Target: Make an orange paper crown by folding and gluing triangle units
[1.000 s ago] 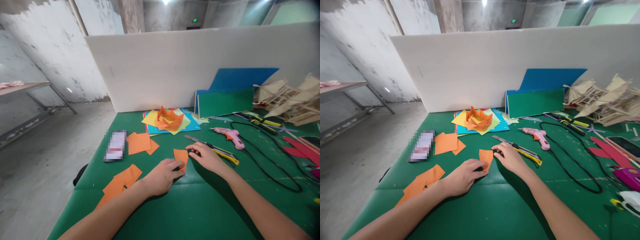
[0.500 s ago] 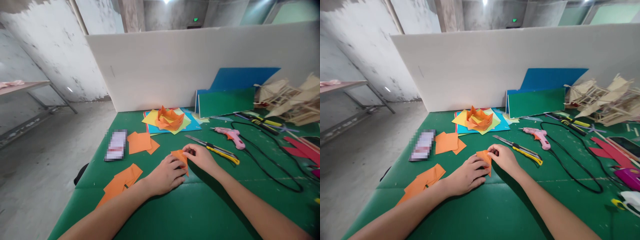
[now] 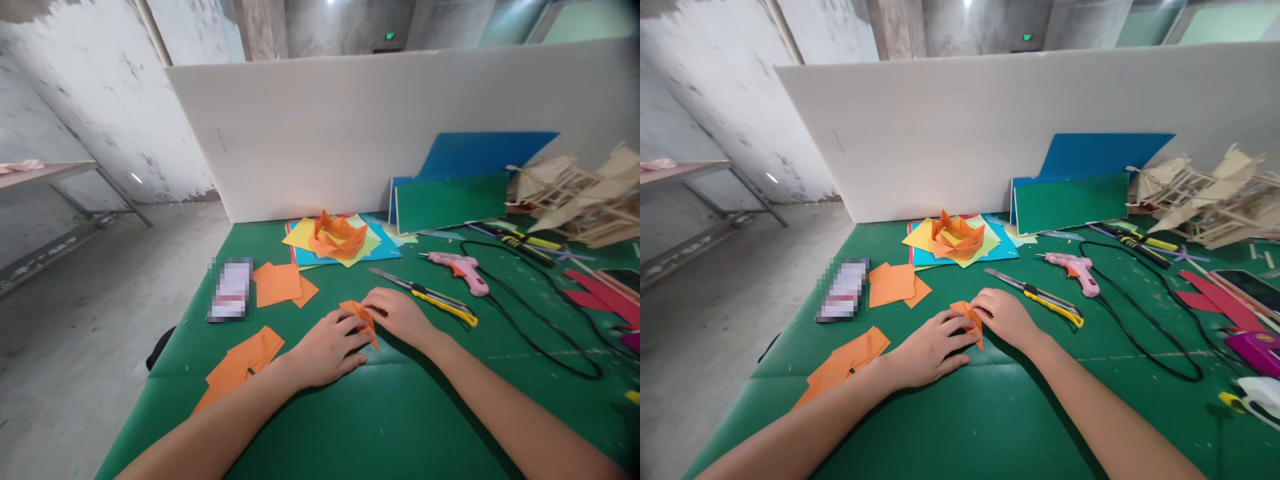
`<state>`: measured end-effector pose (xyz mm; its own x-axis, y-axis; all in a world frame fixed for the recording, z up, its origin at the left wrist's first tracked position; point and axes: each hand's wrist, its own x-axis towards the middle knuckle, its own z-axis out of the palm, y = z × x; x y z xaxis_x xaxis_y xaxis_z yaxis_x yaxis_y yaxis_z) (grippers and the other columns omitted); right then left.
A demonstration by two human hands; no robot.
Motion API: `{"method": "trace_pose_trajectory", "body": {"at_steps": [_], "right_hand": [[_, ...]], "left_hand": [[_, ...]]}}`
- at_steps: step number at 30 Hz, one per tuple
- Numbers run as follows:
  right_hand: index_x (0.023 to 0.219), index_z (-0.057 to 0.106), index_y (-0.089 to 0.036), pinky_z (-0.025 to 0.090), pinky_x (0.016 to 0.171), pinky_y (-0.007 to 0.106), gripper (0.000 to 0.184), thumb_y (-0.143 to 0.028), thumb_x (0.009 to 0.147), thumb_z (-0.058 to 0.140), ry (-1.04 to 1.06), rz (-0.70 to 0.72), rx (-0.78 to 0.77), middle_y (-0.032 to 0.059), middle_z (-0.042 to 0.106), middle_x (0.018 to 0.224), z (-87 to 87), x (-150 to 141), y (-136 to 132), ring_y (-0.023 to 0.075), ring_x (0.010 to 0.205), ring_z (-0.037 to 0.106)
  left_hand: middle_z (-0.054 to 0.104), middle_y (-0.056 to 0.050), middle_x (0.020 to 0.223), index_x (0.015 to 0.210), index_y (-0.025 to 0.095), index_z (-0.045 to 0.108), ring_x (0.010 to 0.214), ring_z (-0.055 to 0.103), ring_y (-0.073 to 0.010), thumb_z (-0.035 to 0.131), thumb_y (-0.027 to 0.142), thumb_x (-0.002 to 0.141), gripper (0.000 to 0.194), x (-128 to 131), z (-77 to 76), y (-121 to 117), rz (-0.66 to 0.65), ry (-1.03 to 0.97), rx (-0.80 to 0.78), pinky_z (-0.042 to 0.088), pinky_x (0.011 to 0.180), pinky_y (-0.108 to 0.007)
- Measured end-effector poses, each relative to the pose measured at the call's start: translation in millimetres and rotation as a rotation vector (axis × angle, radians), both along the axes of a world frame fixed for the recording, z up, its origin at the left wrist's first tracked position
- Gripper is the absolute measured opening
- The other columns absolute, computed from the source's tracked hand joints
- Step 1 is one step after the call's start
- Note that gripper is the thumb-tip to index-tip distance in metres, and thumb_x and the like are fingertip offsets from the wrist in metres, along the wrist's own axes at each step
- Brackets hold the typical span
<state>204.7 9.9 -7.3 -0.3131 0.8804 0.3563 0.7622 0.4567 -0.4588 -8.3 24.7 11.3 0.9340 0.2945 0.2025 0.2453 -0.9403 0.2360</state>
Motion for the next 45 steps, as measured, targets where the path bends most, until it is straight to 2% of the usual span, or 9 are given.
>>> {"method": "trace_pose_trajectory", "body": {"at_steps": [6, 12, 18, 21, 26, 39, 45], "right_hand": [[0.087, 0.066, -0.021, 0.046, 0.075, 0.033, 0.029, -0.024, 0.095, 0.039, -0.086, 0.053, 0.037, 0.0066, 0.065, 0.086, -0.6, 2.1, 2.3, 0.0197, 0.082, 0.059], [0.087, 0.069, -0.019, 0.045, 0.077, 0.034, 0.029, -0.020, 0.095, 0.040, -0.158, 0.111, 0.052, 0.0079, 0.066, 0.088, -0.1, 4.5, 3.5, 0.0202, 0.085, 0.057], [0.089, 0.069, -0.021, 0.045, 0.079, 0.034, 0.027, -0.017, 0.093, 0.042, -0.135, 0.123, 0.060, 0.0071, 0.066, 0.088, -1.0, 6.2, 4.6, 0.0207, 0.087, 0.058], [0.094, 0.068, -0.021, 0.045, 0.078, 0.033, 0.026, -0.017, 0.093, 0.042, -0.149, 0.127, 0.066, 0.0072, 0.066, 0.089, -2.8, 7.1, 5.3, 0.0206, 0.086, 0.058], [0.095, 0.068, -0.021, 0.046, 0.079, 0.034, 0.028, -0.019, 0.094, 0.040, -0.173, 0.133, 0.087, 0.0076, 0.066, 0.090, -5.3, 9.1, 6.5, 0.0208, 0.087, 0.058], [0.096, 0.068, -0.020, 0.048, 0.079, 0.034, 0.029, -0.019, 0.095, 0.039, -0.191, 0.155, 0.127, 0.0084, 0.066, 0.093, -5.9, 10.7, 8.0, 0.0202, 0.088, 0.059], [0.095, 0.068, -0.018, 0.048, 0.076, 0.033, 0.029, -0.019, 0.095, 0.039, -0.190, 0.165, 0.191, 0.0082, 0.066, 0.090, -7.0, 10.8, 8.1, 0.0190, 0.084, 0.058]], "left_hand": [[0.051, -0.005, 0.125, 0.120, 0.028, 0.058, 0.128, 0.036, -0.0253, 0.046, 0.038, 0.093, 0.031, -1.5, 0.4, -1.3, 0.062, -0.009, -0.003, 0.027, 0.111, -0.044], [0.047, -0.007, 0.128, 0.123, 0.031, 0.056, 0.131, 0.033, -0.0288, 0.045, 0.040, 0.093, 0.034, -3.0, -0.6, -2.9, 0.096, 0.009, -0.010, 0.030, 0.108, -0.049], [0.044, -0.009, 0.133, 0.128, 0.028, 0.052, 0.127, 0.038, -0.0287, 0.050, 0.041, 0.090, 0.040, -2.5, -3.9, -2.6, 0.136, -0.017, -0.026, 0.032, 0.107, -0.048], [0.045, -0.013, 0.135, 0.131, 0.020, 0.045, 0.125, 0.042, -0.0280, 0.054, 0.041, 0.087, 0.049, -1.6, -5.8, -1.9, 0.208, -0.054, -0.067, 0.036, 0.104, -0.046], [0.046, -0.014, 0.136, 0.116, 0.017, 0.052, 0.124, 0.043, -0.0282, 0.053, 0.042, 0.087, 0.038, -1.0, -7.1, -0.9, 0.242, -0.062, -0.062, 0.036, 0.104, -0.047], [0.042, -0.013, 0.142, 0.115, 0.017, 0.054, 0.127, 0.040, -0.0303, 0.048, 0.043, 0.090, 0.036, -0.2, -3.4, 2.4, 0.238, 0.019, -0.029, 0.036, 0.101, -0.050], [0.044, -0.012, 0.141, 0.113, 0.018, 0.055, 0.127, 0.041, -0.0286, 0.049, 0.043, 0.089, 0.035, 0.5, -3.3, 2.0, 0.253, 0.015, -0.018, 0.034, 0.103, -0.046]]}}
